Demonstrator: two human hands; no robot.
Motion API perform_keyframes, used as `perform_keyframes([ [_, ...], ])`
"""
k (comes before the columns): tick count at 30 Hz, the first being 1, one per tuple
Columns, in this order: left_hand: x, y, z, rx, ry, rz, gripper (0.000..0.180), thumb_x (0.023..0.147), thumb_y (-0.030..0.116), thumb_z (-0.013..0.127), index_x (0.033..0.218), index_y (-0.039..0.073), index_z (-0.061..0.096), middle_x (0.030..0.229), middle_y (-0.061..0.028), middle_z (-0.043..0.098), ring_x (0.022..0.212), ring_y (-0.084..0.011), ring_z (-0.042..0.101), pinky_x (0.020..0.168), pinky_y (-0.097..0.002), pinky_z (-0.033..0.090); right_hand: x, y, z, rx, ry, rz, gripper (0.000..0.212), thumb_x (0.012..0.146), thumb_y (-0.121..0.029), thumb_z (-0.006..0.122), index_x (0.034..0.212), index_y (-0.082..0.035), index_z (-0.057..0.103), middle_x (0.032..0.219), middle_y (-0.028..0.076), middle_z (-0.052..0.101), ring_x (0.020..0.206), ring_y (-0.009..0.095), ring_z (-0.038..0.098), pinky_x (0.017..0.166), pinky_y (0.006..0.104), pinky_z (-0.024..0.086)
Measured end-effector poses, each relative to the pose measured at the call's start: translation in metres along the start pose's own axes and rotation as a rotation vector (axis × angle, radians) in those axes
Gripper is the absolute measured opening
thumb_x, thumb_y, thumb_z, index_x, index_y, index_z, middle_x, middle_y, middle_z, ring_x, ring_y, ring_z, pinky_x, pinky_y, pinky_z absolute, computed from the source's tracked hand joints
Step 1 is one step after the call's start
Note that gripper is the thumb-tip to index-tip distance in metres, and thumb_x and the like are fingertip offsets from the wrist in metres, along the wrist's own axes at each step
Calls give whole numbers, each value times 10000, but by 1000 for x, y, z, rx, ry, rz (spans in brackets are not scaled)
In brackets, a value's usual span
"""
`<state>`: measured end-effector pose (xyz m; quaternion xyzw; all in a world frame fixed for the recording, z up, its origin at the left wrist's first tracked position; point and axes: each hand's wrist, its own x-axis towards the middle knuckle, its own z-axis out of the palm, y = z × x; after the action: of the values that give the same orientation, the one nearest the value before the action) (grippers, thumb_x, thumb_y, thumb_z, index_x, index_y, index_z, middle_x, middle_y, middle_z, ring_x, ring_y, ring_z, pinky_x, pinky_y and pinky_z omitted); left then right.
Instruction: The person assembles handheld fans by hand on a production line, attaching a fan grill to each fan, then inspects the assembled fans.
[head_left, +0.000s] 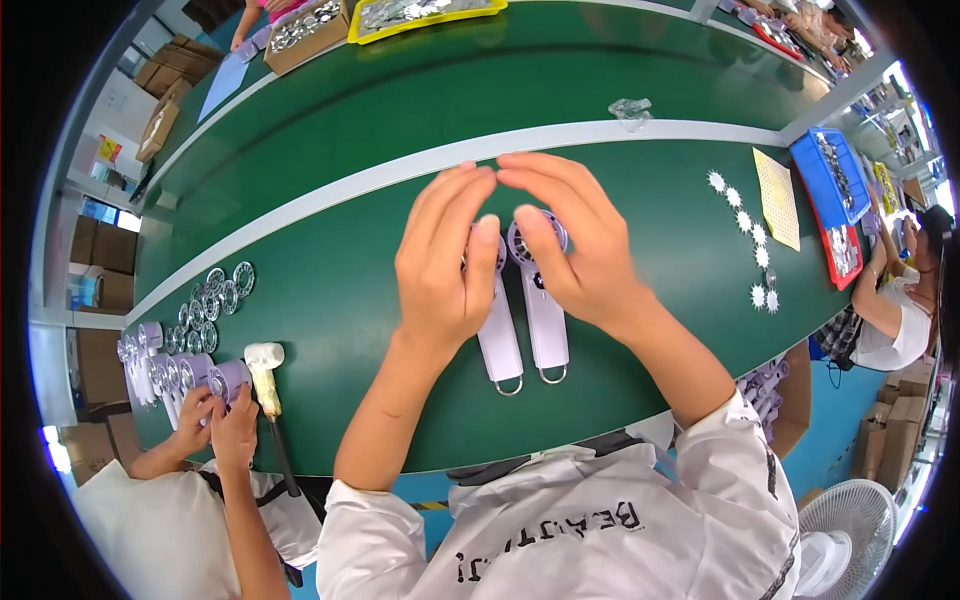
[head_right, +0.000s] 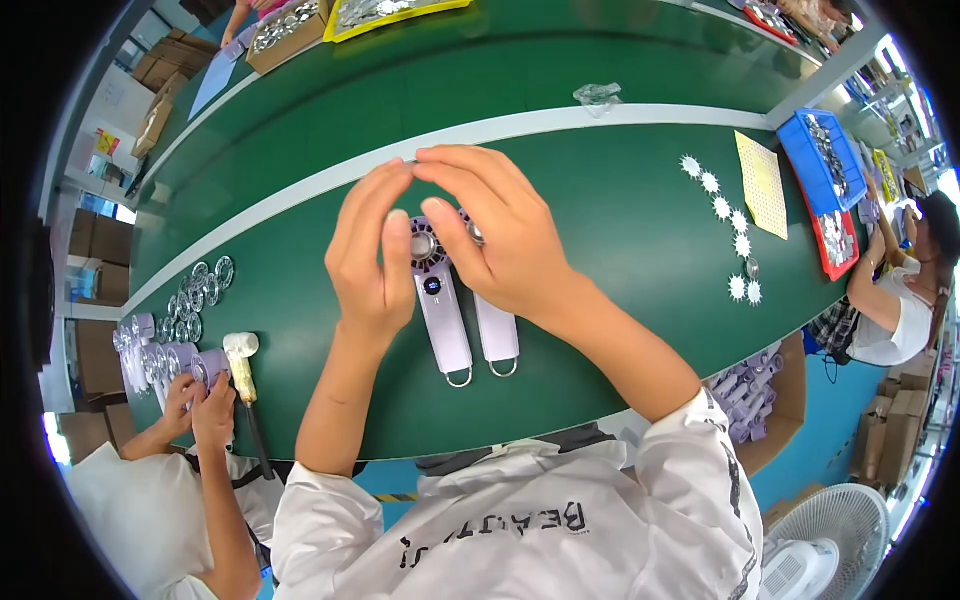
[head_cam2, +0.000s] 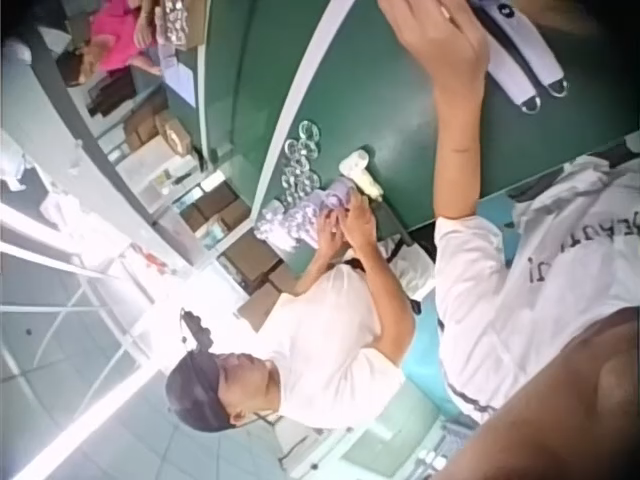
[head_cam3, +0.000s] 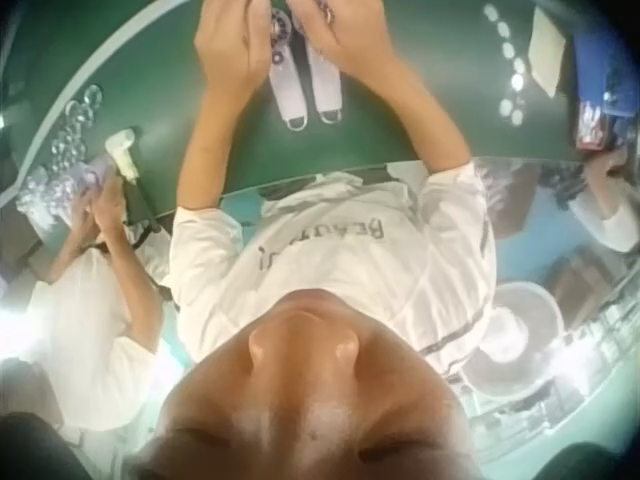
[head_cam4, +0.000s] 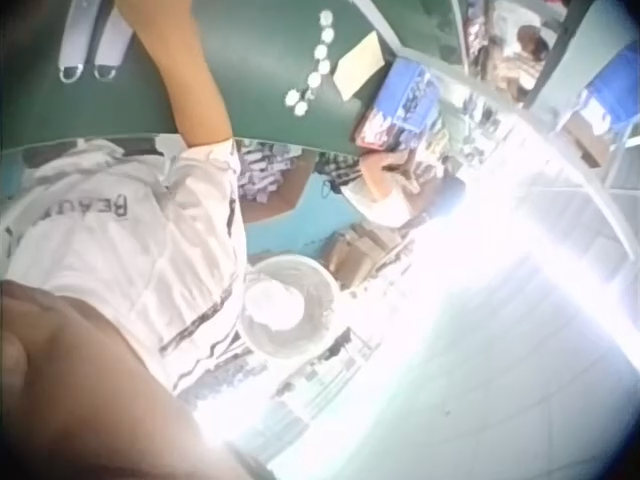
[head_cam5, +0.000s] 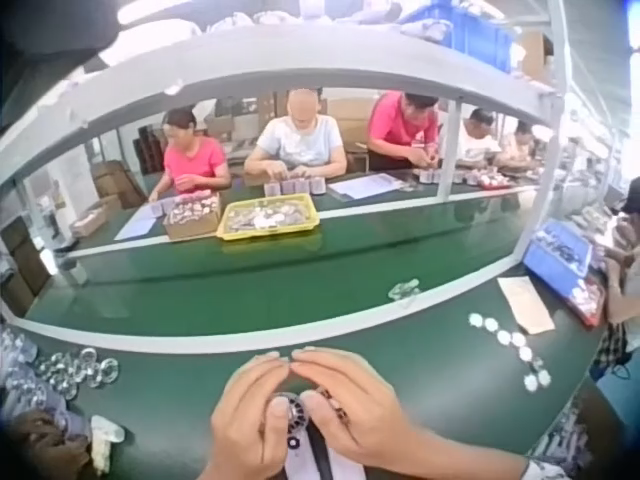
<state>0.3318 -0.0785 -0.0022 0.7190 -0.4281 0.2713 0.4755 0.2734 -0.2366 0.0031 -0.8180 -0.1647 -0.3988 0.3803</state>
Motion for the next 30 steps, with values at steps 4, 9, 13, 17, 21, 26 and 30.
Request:
perform_keyframes([
  [4,9,1,7,-47,86,-26,248,993,94,561,1130,-75,679,1124,-205,706,1107,-386,671,966,-454,530,2,-3,8,28,63,10,278,940,-91,652,1194,21,663,1216,159,674,1065,332,661,897,404,547],
  [9,4,-2,13,-59,90,-71,244,1004,106,558,1114,-70,685,1098,-203,714,1078,-381,681,961,-446,535,-1,1,9,-4,74,54,269,956,-108,638,1191,20,665,1204,167,677,1069,344,660,895,406,548],
  [13,-1,-8,17,-43,65,-87,228,998,109,571,1101,-53,694,1099,-186,718,1075,-369,685,973,-455,530,-7,9,8,-9,82,64,259,968,-119,626,1184,18,669,1200,168,683,1073,342,663,902,404,546],
  [17,-5,-12,18,-11,9,-100,203,985,118,600,1077,-27,708,1084,-175,721,1071,-366,685,972,-457,529,-20,21,-1,-3,165,99,237,988,-104,585,1175,12,675,1222,166,690,1109,337,665,954,399,531],
  [21,-8,-7,22,-31,-14,-123,204,981,146,622,1064,-15,714,1070,-171,722,1074,-364,683,964,-444,532,-52,61,-13,-62,312,207,302,1058,-169,478,1190,22,670,1227,164,687,1146,279,654,1001,384,494],
  [26,-12,-12,24,27,-91,-182,228,981,190,647,1063,-9,720,1082,-153,731,1112,-347,681,946,-424,537,-65,90,-18,40,412,527,385,1105,-238,402,1198,24,668,1196,128,685,1130,216,632,985,336,474],
  [30,-12,-12,25,18,-95,-191,238,987,205,643,1063,-7,720,1081,-145,736,1108,-347,685,934,-425,543,-70,92,-10,97,326,622,397,1114,-262,396,1209,17,663,1187,117,691,1119,203,630,966,320,479],
])
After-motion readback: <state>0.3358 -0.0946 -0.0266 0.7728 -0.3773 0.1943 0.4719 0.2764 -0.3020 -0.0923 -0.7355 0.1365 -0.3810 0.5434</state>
